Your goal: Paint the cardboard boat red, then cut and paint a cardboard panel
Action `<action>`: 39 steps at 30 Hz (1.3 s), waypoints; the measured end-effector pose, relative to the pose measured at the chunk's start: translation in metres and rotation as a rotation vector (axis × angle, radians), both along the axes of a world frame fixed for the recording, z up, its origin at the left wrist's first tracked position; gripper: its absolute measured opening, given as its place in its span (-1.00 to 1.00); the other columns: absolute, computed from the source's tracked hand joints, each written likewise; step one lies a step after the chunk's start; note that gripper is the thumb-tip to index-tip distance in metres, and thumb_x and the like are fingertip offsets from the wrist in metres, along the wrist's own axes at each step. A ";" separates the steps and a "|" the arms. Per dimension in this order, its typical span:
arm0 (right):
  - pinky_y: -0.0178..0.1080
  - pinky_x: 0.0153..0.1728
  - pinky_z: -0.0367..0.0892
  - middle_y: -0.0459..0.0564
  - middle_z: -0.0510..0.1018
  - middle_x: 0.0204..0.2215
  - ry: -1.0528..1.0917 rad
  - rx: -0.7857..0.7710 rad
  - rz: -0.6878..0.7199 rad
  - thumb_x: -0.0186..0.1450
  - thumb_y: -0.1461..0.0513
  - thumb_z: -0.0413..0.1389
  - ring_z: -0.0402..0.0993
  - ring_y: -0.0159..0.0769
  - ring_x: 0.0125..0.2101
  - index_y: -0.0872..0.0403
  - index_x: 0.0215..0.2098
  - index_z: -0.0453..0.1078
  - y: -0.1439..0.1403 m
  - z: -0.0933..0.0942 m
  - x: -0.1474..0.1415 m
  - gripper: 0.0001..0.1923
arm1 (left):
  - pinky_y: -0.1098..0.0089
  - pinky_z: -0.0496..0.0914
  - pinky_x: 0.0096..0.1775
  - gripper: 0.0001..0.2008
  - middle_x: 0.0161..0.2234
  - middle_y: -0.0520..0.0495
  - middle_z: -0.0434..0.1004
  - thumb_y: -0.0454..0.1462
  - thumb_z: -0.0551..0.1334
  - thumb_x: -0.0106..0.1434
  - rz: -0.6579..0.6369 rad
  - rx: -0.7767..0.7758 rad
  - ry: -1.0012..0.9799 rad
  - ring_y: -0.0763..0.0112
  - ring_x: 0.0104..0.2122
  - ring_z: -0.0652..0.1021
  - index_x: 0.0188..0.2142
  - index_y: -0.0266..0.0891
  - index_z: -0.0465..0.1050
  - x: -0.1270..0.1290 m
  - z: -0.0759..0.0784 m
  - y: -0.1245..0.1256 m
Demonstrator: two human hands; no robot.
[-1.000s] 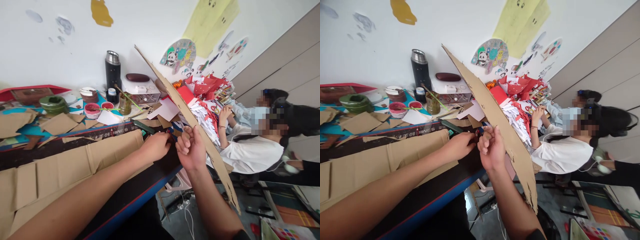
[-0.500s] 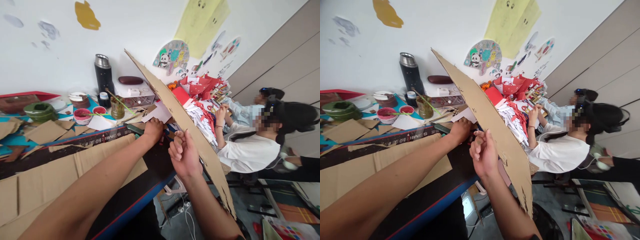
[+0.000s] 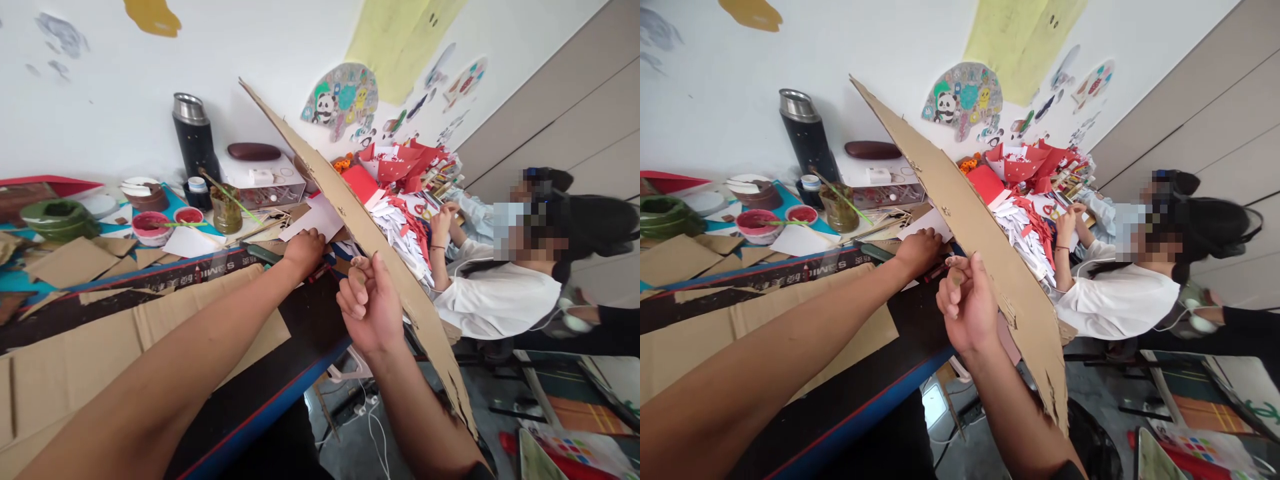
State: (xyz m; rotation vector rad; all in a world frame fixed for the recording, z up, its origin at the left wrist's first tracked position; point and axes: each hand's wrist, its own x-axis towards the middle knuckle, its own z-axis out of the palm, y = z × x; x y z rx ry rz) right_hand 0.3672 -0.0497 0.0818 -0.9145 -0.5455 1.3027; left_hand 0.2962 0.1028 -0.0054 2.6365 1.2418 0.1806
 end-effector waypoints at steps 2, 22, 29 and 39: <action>-0.42 -0.71 0.01 -0.27 0.23 -0.74 -0.002 0.007 0.005 0.56 -0.03 0.18 -0.01 -0.52 -0.77 0.09 -0.32 0.58 0.000 0.000 0.000 -0.56 | 0.14 0.44 0.00 -0.61 0.11 -0.57 0.57 -0.28 0.17 0.53 -0.007 0.007 0.012 -0.13 0.10 0.61 0.23 -0.47 0.49 0.002 0.000 0.001; -0.40 -0.70 0.03 -0.28 0.27 -0.74 0.040 0.002 0.038 0.55 -0.04 0.20 0.03 -0.52 -0.77 0.08 -0.33 0.54 0.000 -0.004 0.004 -0.58 | 0.17 0.51 -0.21 -0.66 -0.05 -0.45 0.64 -0.49 0.06 0.46 -0.106 0.249 0.022 -0.06 -0.10 0.71 0.10 -0.42 0.51 -0.042 0.039 -0.007; -0.40 -0.71 0.02 -0.28 0.27 -0.74 0.050 0.000 0.045 0.58 -0.02 0.16 0.02 -0.52 -0.77 0.09 -0.33 0.55 -0.001 -0.006 0.004 -0.57 | 0.15 0.50 -0.19 -0.72 -0.13 -0.35 0.66 -0.39 0.07 0.50 0.128 0.360 -0.152 -0.06 -0.14 0.71 0.04 -0.36 0.52 -0.074 0.064 0.005; -0.41 -0.72 0.03 -0.27 0.26 -0.74 0.051 -0.007 0.047 0.57 -0.01 0.16 0.04 -0.52 -0.77 0.09 -0.34 0.58 -0.002 -0.005 0.006 -0.56 | 0.17 0.61 -0.05 -0.74 0.02 -0.27 0.73 -0.43 0.09 0.53 -0.170 0.625 -0.405 0.07 -0.01 0.72 -0.01 -0.27 0.56 -0.130 0.015 -0.040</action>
